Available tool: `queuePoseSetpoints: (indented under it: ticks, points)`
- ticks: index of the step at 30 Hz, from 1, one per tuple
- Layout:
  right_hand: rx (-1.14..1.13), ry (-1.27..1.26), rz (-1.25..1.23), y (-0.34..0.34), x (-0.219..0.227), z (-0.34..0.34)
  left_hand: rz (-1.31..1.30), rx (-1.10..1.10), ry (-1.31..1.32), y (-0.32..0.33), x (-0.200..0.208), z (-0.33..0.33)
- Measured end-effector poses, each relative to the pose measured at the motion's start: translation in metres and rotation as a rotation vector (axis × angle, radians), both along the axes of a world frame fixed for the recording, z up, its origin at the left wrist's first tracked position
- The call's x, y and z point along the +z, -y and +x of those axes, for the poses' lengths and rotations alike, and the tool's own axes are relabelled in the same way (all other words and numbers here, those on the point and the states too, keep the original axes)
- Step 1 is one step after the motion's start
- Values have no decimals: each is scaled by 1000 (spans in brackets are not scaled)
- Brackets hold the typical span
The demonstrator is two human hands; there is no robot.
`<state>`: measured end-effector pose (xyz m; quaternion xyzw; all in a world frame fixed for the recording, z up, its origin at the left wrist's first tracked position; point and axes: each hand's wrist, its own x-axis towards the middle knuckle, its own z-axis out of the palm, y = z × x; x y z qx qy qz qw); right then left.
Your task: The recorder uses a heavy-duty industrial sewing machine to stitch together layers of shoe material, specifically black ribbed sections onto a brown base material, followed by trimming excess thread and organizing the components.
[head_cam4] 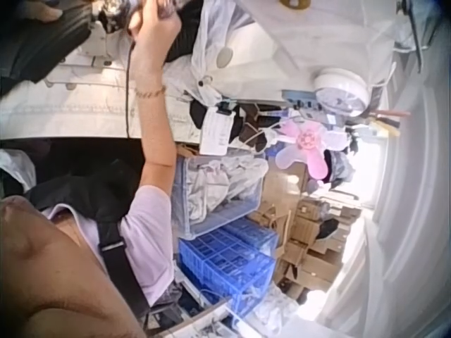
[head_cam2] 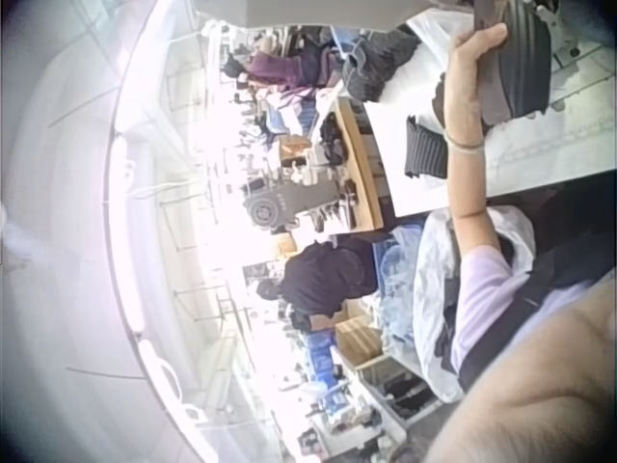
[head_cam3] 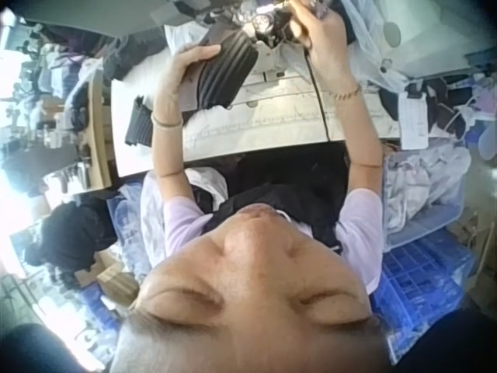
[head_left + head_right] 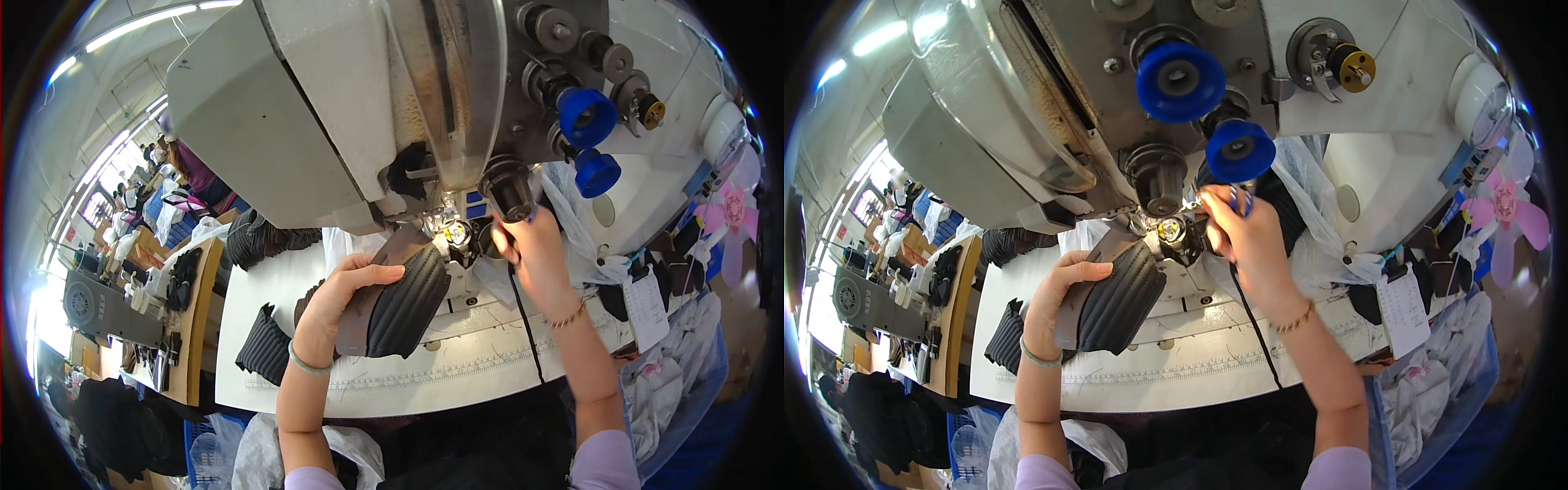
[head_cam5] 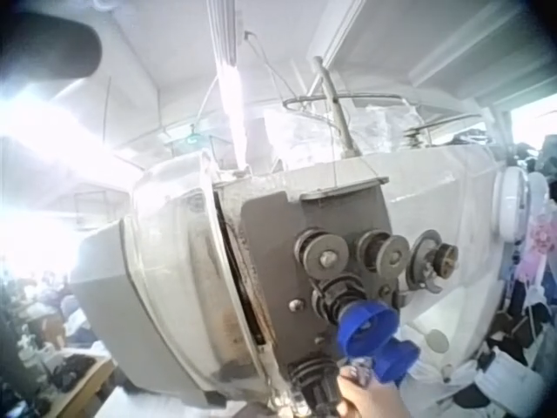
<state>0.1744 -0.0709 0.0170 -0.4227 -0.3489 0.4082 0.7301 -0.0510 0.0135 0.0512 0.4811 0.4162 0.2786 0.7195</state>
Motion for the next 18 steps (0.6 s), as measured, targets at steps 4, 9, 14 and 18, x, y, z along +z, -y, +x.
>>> queuePoseSetpoints:
  ticks: [4, 9, 14, 18]
  points:
    - [286, -64, 76, -45, -4, 21, -11, -91, 53, -7, -3, -7]
    - [253, 5, -115, -82, -19, 29, -41, -98, 58, -7, -6, -4]
    - [253, -83, -240, -72, 7, 24, -37, -94, 67, -7, -7, -9]
    - [460, 256, -155, -72, -2, 68, -51, -139, 96, -9, -10, -9]
